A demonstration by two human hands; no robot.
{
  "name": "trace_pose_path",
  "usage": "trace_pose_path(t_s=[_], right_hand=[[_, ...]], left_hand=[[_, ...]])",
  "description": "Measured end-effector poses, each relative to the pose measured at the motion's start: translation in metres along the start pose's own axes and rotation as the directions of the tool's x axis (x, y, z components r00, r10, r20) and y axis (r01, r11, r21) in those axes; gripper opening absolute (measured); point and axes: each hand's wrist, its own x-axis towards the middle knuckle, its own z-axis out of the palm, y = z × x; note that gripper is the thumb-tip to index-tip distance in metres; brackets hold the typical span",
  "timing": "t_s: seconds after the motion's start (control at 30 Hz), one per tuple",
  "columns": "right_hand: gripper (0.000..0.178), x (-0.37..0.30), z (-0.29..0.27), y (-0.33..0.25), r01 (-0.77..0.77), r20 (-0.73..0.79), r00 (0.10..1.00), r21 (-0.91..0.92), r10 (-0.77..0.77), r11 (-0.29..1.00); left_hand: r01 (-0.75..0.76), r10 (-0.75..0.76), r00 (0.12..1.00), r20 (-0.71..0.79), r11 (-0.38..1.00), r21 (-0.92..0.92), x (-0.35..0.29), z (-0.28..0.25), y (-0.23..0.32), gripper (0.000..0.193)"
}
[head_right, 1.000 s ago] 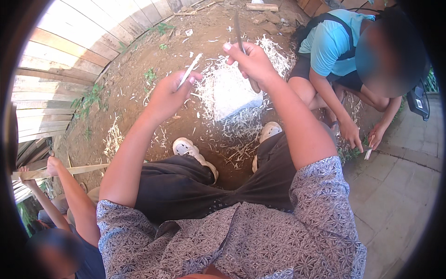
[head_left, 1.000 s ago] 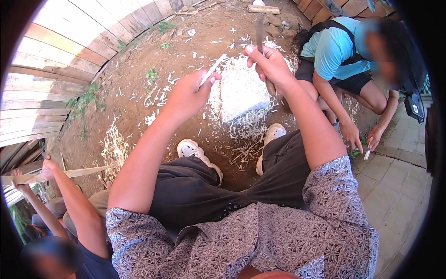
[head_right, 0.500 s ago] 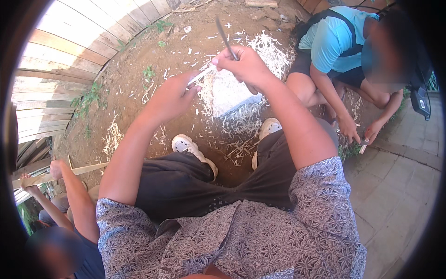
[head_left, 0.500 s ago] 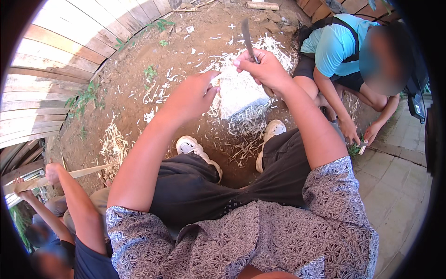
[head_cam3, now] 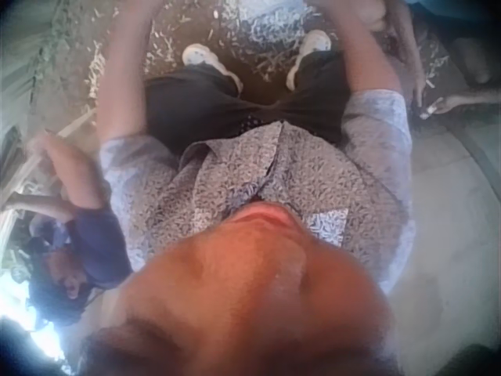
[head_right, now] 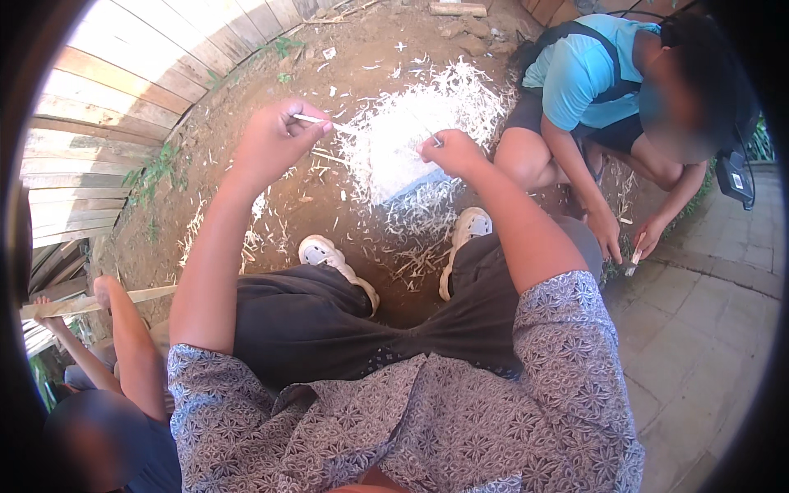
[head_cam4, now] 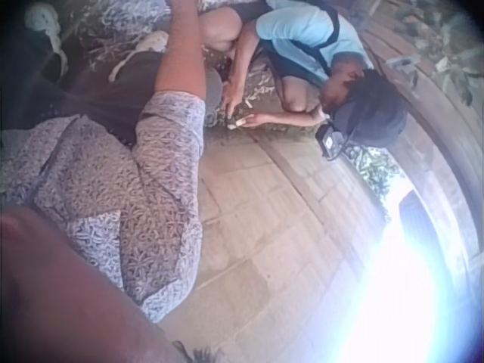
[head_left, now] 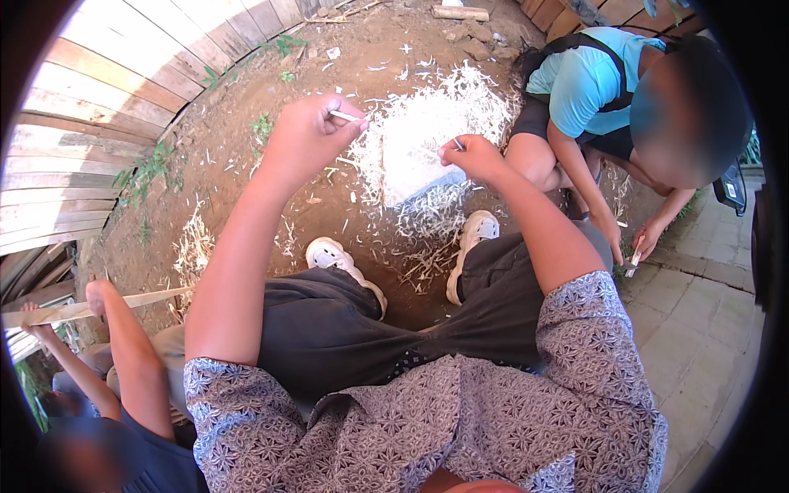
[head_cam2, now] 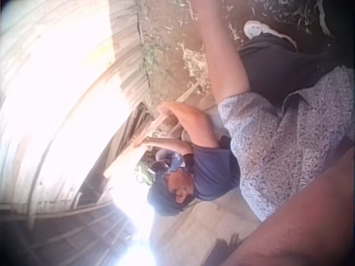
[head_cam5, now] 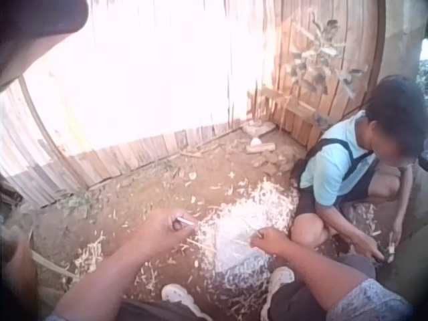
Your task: The person sits on the ground and uses a knife to shave thin strips from a piece of bamboo. They hold the bamboo in their left hand and repeatedly draw the knife along its length to create fine shavings that accumulate on the ground.
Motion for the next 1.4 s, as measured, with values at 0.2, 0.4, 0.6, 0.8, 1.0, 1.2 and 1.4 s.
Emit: trace_pose_path(t_s=[0.2,0.4,0.6,0.8,1.0,1.2,1.4], right_hand=[[0.040,-0.005,0.019,0.007,0.039,0.034,0.999,-0.175,-0.034,0.984],[0.064,-0.020,0.035,-0.004,-0.021,0.171,0.985,0.002,0.021,1.000],[0.055,-0.048,0.055,-0.030,0.352,0.035,0.936,-0.073,-0.350,0.933],[0.054,-0.058,0.063,-0.050,0.509,-0.039,0.852,-0.166,-0.522,0.844],[0.055,-0.037,0.068,-0.008,0.327,0.147,0.944,-0.284,-0.296,0.901],[0.048,-0.022,0.059,0.004,0.288,0.076,0.958,-0.312,-0.278,0.906],[0.036,-0.045,0.072,-0.056,0.378,-0.032,0.925,-0.043,-0.379,0.925]], left_hand=[[-0.119,0.094,0.991,0.092,0.934,0.336,0.002,0.024,-0.010,0.015],[-0.152,0.093,0.984,0.151,0.881,0.448,0.002,0.050,-0.015,0.022],[-0.147,0.055,0.983,0.173,0.801,0.581,0.004,0.054,-0.005,0.026],[-0.198,0.072,0.973,0.221,0.756,0.624,0.004,0.057,0.002,0.027],[-0.130,-0.024,0.975,0.219,0.741,0.659,0.009,0.056,0.005,0.029],[-0.108,0.009,0.987,0.158,0.767,0.632,0.007,0.046,-0.006,0.030],[-0.145,0.089,0.989,0.122,0.787,0.600,0.003,0.049,-0.009,0.027]])
